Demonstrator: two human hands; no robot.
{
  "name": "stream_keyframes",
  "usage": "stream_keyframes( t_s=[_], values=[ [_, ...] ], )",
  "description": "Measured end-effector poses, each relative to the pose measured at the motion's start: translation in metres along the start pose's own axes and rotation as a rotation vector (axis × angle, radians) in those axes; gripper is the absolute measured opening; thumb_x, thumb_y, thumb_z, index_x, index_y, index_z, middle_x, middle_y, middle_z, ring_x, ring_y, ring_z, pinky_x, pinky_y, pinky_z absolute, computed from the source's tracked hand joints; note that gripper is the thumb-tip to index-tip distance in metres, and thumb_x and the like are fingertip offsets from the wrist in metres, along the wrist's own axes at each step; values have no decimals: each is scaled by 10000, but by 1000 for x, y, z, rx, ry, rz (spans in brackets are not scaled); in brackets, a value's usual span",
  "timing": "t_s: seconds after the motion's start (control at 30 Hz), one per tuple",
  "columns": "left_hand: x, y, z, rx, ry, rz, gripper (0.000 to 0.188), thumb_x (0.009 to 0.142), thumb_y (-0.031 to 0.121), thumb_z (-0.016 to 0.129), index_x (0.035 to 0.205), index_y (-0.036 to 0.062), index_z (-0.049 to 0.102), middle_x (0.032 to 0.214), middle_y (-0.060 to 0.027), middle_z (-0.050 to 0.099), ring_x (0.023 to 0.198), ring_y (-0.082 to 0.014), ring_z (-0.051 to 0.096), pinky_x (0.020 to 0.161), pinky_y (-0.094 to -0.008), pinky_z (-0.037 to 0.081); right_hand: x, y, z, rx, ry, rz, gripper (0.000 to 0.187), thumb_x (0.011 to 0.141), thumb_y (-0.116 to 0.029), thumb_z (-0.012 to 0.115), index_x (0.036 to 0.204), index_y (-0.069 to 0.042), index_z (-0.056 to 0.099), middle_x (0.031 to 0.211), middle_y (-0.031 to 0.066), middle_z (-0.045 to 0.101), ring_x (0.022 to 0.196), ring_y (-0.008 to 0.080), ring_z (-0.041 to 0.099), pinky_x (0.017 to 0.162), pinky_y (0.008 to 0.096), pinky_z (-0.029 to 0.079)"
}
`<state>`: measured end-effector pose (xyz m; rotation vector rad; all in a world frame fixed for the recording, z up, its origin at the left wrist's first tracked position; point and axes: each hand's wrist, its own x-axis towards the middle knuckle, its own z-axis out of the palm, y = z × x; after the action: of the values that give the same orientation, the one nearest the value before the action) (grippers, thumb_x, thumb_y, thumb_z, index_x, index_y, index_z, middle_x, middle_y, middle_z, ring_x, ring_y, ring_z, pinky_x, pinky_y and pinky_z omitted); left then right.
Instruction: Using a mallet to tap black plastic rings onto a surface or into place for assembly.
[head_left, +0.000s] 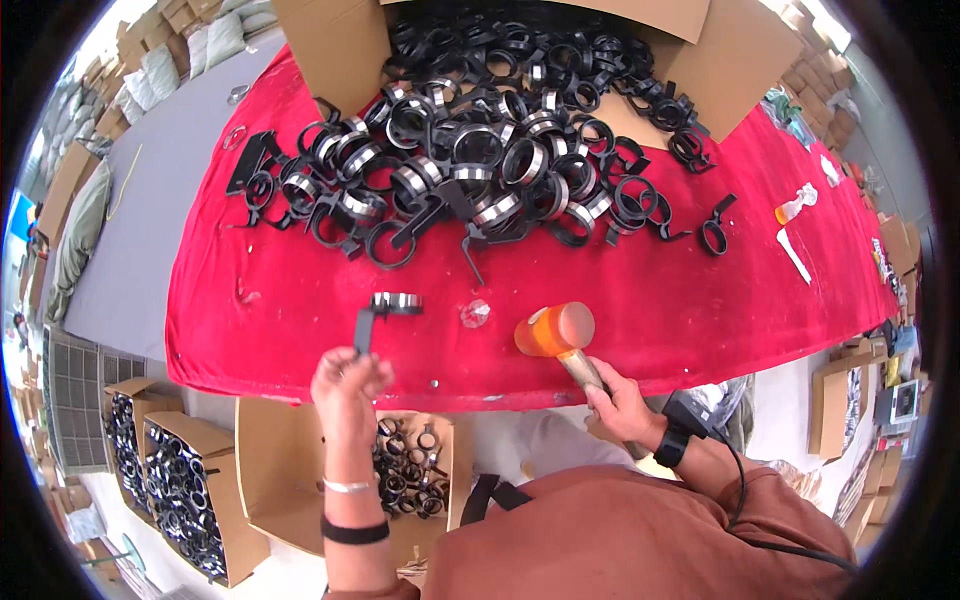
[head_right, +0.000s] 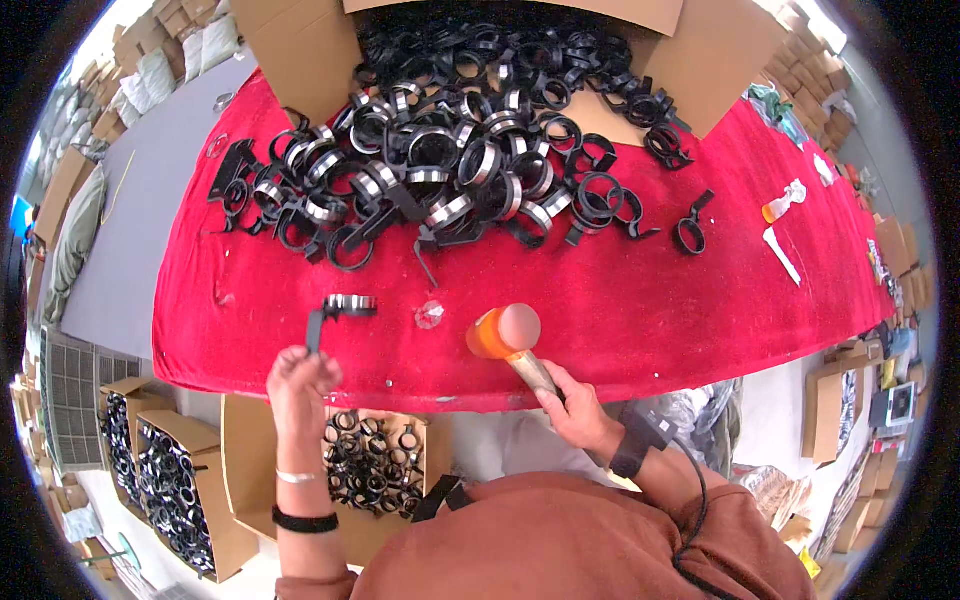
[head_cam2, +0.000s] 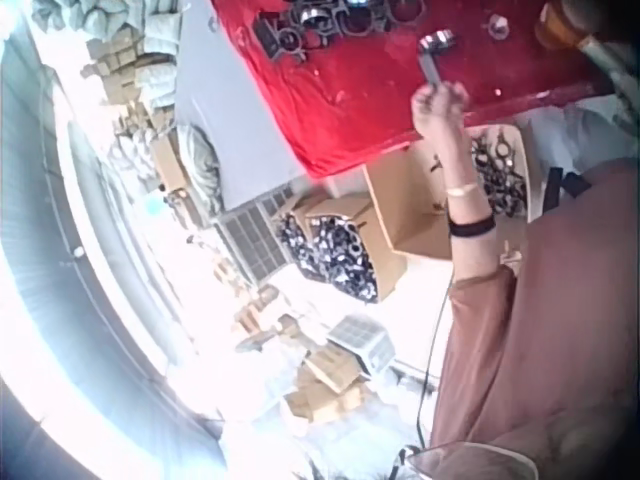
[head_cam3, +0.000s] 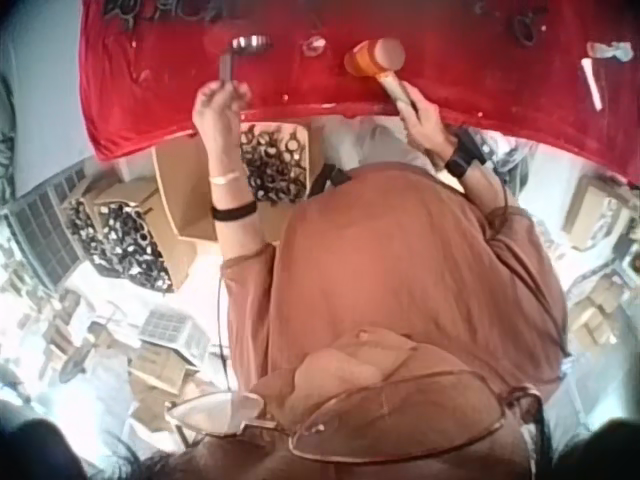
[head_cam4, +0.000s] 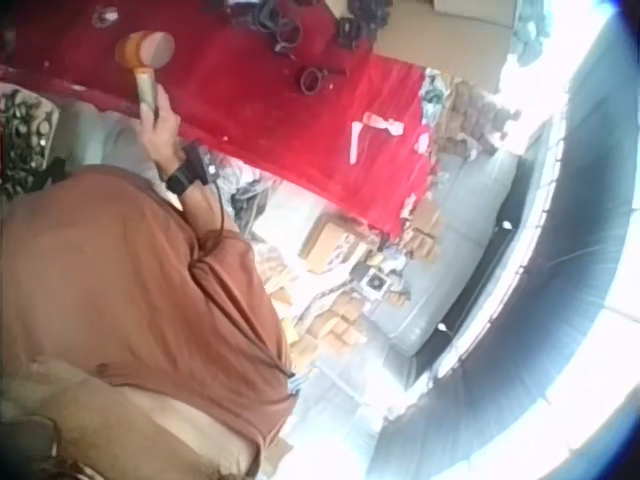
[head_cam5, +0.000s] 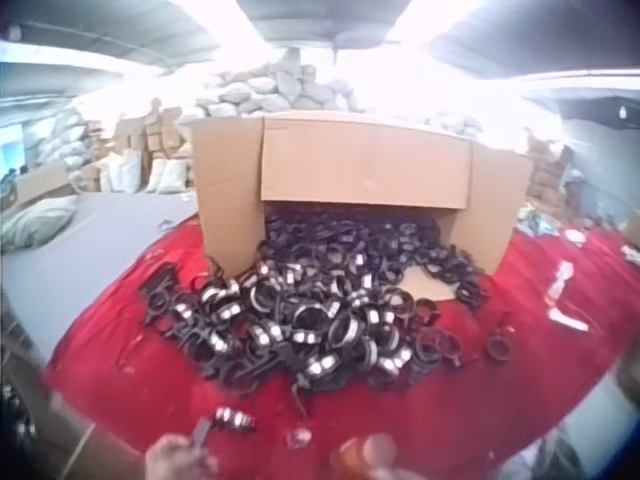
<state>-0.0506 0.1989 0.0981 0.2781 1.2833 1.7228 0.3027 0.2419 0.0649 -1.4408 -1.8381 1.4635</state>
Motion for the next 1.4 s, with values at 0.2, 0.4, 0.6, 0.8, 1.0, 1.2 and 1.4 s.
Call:
stream_keyframes(
  t_s=[0.2, 0.4, 0.6, 0.8, 1.0, 1.2, 1.4],
  values=[
    [-72, -72, -73, 100, -46, -249, 286, 796, -20, 619, 1012, -23, 431, 881, -110, 580, 775, -199, 632, 690, -322, 567, -3, -11, 12, 5, 0, 18, 430, 916, -169, 508, 1322, -60, 420, 684, 23, 542, 554, 79, 516, 526, 261, 457],
    [-65, -94, -87, 451, -45, -179, 391, 896, 321, 582, 1019, -43, 507, 991, -80, 577, 858, -157, 576, 812, -284, 464, -8, -31, 41, 28, -70, -110, 435, 926, -103, 476, 1349, -56, 386, 723, -1, 502, 586, 53, 473, 534, 216, 431],
    [-50, -94, -72, 572, 45, -47, 375, 956, 363, 455, 933, 12, 586, 792, -30, 589, 740, -109, 513, 705, -253, 405, -10, -68, 72, -117, -104, -134, 445, 882, -146, 565, 1298, -48, 441, 890, 146, 631, 798, 157, 623, 698, 316, 496],
    [-51, -82, -51, 396, 136, -74, 349, 923, 338, 545, 790, 17, 564, 679, 34, 488, 625, -57, 401, 558, -227, 334, -11, -75, 74, -106, -122, -88, 488, 875, -106, 567, 1332, -27, 415, 881, 164, 626, 752, 202, 625, 697, 318, 493],
    [-50, -80, -50, 359, 124, -86, 312, 922, 304, 555, 745, 47, 544, 634, 52, 441, 590, -51, 363, 526, -232, 304, -16, -80, 85, -143, 54, -750, 540, 850, -67, 586, 1350, -7, 392, 872, 174, 606, 768, 260, 623, 704, 327, 492],
    [-41, -83, -50, 290, 111, -74, 289, 905, 300, 581, 730, 73, 552, 634, 52, 448, 598, -59, 378, 541, -239, 325, -17, -53, 76, -329, -176, -493, 554, 848, -83, 599, 1359, -44, 386, 967, 219, 594, 818, 327, 620, 747, 382, 488],
    [-48, -84, -55, 264, 130, -126, 258, 882, 295, 614, 749, 75, 586, 675, 40, 518, 611, -65, 436, 568, -227, 368, 0, -143, 87, -212, -111, -741, 553, 860, -45, 566, 1373, -36, 359, 861, 177, 571, 718, 276, 602, 684, 322, 486]
  ],
)
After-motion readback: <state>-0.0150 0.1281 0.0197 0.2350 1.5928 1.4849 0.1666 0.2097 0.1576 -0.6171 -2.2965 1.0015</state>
